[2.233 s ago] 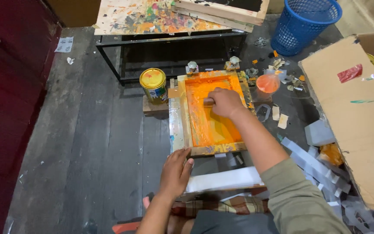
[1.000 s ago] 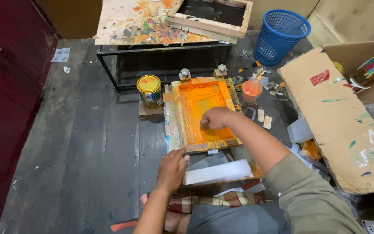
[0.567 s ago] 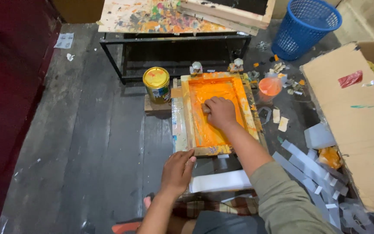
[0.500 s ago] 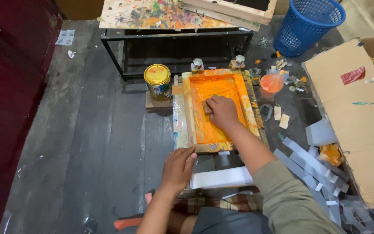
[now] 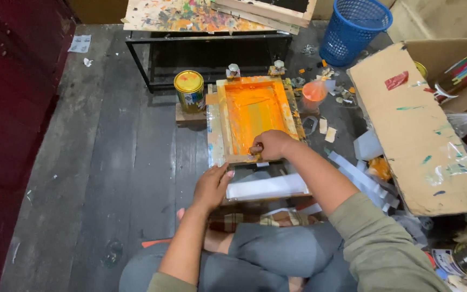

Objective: The person sits on the floor and uses a squeegee to spread orange ink across a screen printing frame. They then place a white strip of material under the frame, pull it through, and repeat the process with additional strips.

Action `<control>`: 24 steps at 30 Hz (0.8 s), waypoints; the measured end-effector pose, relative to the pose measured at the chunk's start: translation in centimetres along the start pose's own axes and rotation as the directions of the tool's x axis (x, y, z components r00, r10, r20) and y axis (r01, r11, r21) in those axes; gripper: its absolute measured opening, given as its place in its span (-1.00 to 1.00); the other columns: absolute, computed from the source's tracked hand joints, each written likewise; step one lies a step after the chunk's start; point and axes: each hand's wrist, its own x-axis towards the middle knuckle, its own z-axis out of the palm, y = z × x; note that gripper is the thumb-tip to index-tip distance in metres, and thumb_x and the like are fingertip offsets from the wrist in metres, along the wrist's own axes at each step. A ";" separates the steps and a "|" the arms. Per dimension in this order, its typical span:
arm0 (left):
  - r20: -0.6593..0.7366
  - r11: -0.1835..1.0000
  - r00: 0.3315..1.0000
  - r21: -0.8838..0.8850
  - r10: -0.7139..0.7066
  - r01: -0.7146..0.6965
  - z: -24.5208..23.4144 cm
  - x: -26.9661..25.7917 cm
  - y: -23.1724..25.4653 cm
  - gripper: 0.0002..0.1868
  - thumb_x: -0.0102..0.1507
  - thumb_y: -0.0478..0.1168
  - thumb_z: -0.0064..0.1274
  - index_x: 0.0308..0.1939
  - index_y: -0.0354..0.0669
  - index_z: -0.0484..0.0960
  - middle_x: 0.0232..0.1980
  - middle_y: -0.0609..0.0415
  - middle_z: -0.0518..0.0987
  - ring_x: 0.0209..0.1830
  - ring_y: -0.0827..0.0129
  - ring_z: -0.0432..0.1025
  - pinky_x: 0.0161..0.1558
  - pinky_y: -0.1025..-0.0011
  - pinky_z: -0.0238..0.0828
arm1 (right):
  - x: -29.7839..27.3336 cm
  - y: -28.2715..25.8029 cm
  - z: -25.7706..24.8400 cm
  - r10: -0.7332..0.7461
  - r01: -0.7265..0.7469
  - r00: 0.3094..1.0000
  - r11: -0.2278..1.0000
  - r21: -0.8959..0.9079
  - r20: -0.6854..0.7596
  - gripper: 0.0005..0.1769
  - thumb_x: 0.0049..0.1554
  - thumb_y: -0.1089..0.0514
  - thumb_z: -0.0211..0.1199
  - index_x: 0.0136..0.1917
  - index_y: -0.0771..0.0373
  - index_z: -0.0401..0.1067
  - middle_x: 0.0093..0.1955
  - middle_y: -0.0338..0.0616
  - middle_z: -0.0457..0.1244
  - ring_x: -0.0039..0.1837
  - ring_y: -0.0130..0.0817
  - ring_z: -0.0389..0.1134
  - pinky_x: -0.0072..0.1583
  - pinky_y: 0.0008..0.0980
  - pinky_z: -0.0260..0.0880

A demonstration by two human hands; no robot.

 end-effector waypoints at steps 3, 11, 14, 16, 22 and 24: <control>0.002 1.000 1.000 0.016 0.003 -0.003 0.5 -0.4 -1.0 -0.42 0.49 0.15 -0.25 0.48 -0.04 0.41 0.41 -0.14 0.48 0.57 -0.05 0.17 0.57 -0.03 -0.12 | 0.2 0.5 0.6 0.026 -0.026 1.000 0.998 0.050 -0.005 -0.41 0.01 0.26 0.19 0.34 0.10 0.50 0.19 -0.09 0.38 0.30 -0.07 0.37 0.30 -0.11 0.37; 0.011 1.000 1.000 0.005 -0.007 0.007 -0.7 -0.4 1.7 -0.34 0.48 0.14 -0.27 0.54 -0.19 0.25 0.60 -0.17 0.21 0.66 -0.05 -0.05 0.60 -0.06 -0.31 | 1.1 -0.8 -2.3 0.012 -0.007 0.996 0.998 -0.064 0.083 -0.44 0.02 0.29 0.11 0.29 0.07 0.54 0.14 -0.07 0.40 0.25 -0.03 0.40 0.31 -0.07 0.38; 0.037 1.000 0.999 0.002 -0.004 0.004 -1.0 0.0 2.6 -0.31 0.49 0.15 -0.30 0.56 -0.23 0.20 0.62 -0.18 0.16 0.67 -0.05 -0.09 0.60 -0.08 -0.36 | 3.8 0.2 -3.8 0.007 0.003 0.997 0.992 -0.125 0.080 -0.47 0.03 0.26 0.09 0.24 0.06 0.57 0.14 -0.05 0.41 0.26 0.01 0.40 0.32 -0.04 0.38; 0.056 1.000 0.998 0.002 0.003 -0.003 -0.9 0.6 2.4 -0.29 0.49 0.16 -0.31 0.56 -0.25 0.19 0.62 -0.20 0.15 0.67 -0.07 -0.11 0.60 -0.10 -0.38 | 5.2 0.3 -4.9 0.002 0.009 0.997 0.988 -0.153 0.075 -0.49 0.02 0.23 0.09 0.21 0.04 0.59 0.15 -0.04 0.42 0.28 0.01 0.40 0.33 -0.04 0.38; 0.063 0.999 0.998 -0.036 0.008 -0.006 -1.5 1.7 2.3 -0.32 0.48 0.12 -0.28 0.56 -0.23 0.17 0.61 -0.22 0.15 0.64 -0.11 -0.07 0.56 -0.18 -0.38 | 9.6 1.1 -5.5 0.075 -0.098 0.980 0.988 -0.118 -0.185 -0.52 0.01 0.25 0.12 0.17 0.03 0.60 0.04 -0.14 0.42 0.16 -0.10 0.44 0.26 -0.08 0.39; 0.098 0.999 0.995 -0.036 -0.001 0.004 -1.7 1.9 2.3 -0.30 0.49 0.15 -0.32 0.56 -0.25 0.19 0.60 -0.23 0.17 0.64 -0.11 -0.06 0.56 -0.19 -0.37 | 9.4 0.7 -4.9 0.049 -0.076 0.962 0.993 -0.094 -0.269 -0.54 0.02 0.28 0.13 0.17 0.08 0.58 -0.01 -0.12 0.41 0.11 -0.10 0.44 0.22 -0.07 0.41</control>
